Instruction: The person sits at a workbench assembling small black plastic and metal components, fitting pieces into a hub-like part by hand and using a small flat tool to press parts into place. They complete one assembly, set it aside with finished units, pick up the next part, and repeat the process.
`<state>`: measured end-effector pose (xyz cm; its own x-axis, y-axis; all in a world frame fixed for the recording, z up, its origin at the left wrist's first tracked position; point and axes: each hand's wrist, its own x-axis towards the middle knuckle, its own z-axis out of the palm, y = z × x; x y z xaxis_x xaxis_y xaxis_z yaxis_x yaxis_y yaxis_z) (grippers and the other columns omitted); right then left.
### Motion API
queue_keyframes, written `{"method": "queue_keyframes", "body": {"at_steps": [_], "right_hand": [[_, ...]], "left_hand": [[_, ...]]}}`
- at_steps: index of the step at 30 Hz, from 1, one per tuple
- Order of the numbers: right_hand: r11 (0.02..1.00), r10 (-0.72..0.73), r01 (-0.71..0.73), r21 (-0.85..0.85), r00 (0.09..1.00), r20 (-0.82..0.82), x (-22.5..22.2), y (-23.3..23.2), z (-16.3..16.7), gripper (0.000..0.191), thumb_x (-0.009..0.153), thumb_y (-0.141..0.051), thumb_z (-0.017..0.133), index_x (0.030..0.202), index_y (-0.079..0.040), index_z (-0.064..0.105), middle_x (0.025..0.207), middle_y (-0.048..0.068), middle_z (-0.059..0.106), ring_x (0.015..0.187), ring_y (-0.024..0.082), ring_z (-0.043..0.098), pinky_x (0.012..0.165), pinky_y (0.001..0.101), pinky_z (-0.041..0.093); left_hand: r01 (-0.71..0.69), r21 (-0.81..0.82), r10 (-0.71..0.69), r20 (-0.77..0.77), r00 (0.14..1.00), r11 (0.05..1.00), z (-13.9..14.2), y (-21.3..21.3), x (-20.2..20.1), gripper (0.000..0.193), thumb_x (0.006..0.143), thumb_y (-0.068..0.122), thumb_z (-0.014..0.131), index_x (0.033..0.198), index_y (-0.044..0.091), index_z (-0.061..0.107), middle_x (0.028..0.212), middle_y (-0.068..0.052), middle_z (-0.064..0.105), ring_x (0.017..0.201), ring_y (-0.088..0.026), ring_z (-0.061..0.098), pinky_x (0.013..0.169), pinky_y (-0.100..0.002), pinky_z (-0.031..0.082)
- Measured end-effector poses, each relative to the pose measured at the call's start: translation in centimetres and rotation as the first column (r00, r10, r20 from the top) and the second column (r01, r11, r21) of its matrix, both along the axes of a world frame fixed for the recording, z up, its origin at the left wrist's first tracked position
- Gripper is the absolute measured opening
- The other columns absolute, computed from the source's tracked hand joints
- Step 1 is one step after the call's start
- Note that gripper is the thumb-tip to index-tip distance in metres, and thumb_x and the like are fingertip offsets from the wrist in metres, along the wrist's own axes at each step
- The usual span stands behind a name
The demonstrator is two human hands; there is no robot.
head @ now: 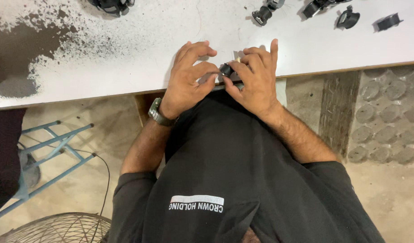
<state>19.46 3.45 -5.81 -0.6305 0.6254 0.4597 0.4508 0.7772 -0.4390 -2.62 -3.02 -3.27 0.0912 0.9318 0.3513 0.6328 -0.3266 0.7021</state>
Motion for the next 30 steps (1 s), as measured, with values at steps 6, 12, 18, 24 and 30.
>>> {"method": "queue_keyframes", "body": {"at_steps": [6, 12, 18, 24, 30], "right_hand": [[1.000, -0.026, 0.026, -0.018, 1.000, -0.005, 0.0, -0.1, -0.3, 0.034, 0.088, -0.022, 0.088, 0.114, -0.007, 0.073, 0.109, 0.008, 0.057, 0.125, 0.031, 0.053, 0.127, 0.0672, 0.013], [0.998, 0.058, -0.059, 0.004, 0.997, 0.052, 0.3, 0.0, -0.1, 0.036, 0.089, -0.023, 0.087, 0.116, -0.005, 0.072, 0.113, 0.010, 0.057, 0.129, 0.032, 0.051, 0.128, 0.0671, 0.012], [0.999, 0.038, -0.038, 0.006, 0.998, 0.049, 0.4, 0.3, 0.1, 0.034, 0.089, -0.024, 0.088, 0.115, -0.007, 0.072, 0.112, 0.009, 0.057, 0.128, 0.032, 0.051, 0.127, 0.0671, 0.009], [1.000, -0.003, 0.003, -0.028, 1.000, -0.007, 0.6, -0.1, 0.0, 0.036, 0.090, -0.019, 0.087, 0.121, -0.006, 0.073, 0.112, 0.010, 0.057, 0.128, 0.033, 0.052, 0.127, 0.0638, 0.011], [0.993, 0.095, -0.112, -0.041, 0.952, -0.291, -0.1, -2.0, -1.0, 0.033, 0.090, 0.008, 0.079, 0.116, -0.005, 0.065, 0.105, 0.011, 0.063, 0.115, 0.032, 0.066, 0.128, 0.0584, 0.032]], "left_hand": [[-0.071, 0.067, 0.073, -0.036, 0.997, 0.995, -0.8, -1.0, 1.3, 0.018, 0.083, 0.003, 0.079, 0.098, 0.011, 0.072, 0.127, -0.006, 0.062, 0.135, -0.028, 0.058, 0.121, -0.058, 0.039], [-0.094, 0.011, 0.094, 0.048, 0.994, 0.995, 0.0, -0.4, 2.5, 0.016, 0.086, 0.003, 0.076, 0.100, 0.009, 0.071, 0.124, -0.008, 0.062, 0.119, -0.032, 0.061, 0.104, -0.048, 0.047], [-0.193, -0.195, 0.225, 0.162, 0.961, 0.962, 1.1, -0.3, 2.4, 0.010, 0.089, 0.004, 0.071, 0.098, 0.006, 0.069, 0.105, -0.006, 0.067, 0.082, -0.025, 0.066, 0.072, -0.036, 0.054], [-0.254, -0.158, 0.276, 0.137, 0.951, 0.954, 0.1, -0.8, 2.9, 0.011, 0.090, 0.005, 0.070, 0.100, 0.005, 0.066, 0.093, -0.010, 0.069, 0.077, -0.026, 0.068, 0.066, -0.037, 0.055], [-0.276, -0.118, 0.295, 0.190, 0.936, 0.954, -1.1, -0.8, 3.7, 0.011, 0.088, 0.005, 0.070, 0.095, 0.005, 0.062, 0.087, -0.011, 0.069, 0.077, -0.030, 0.068, 0.067, -0.040, 0.054]]}}
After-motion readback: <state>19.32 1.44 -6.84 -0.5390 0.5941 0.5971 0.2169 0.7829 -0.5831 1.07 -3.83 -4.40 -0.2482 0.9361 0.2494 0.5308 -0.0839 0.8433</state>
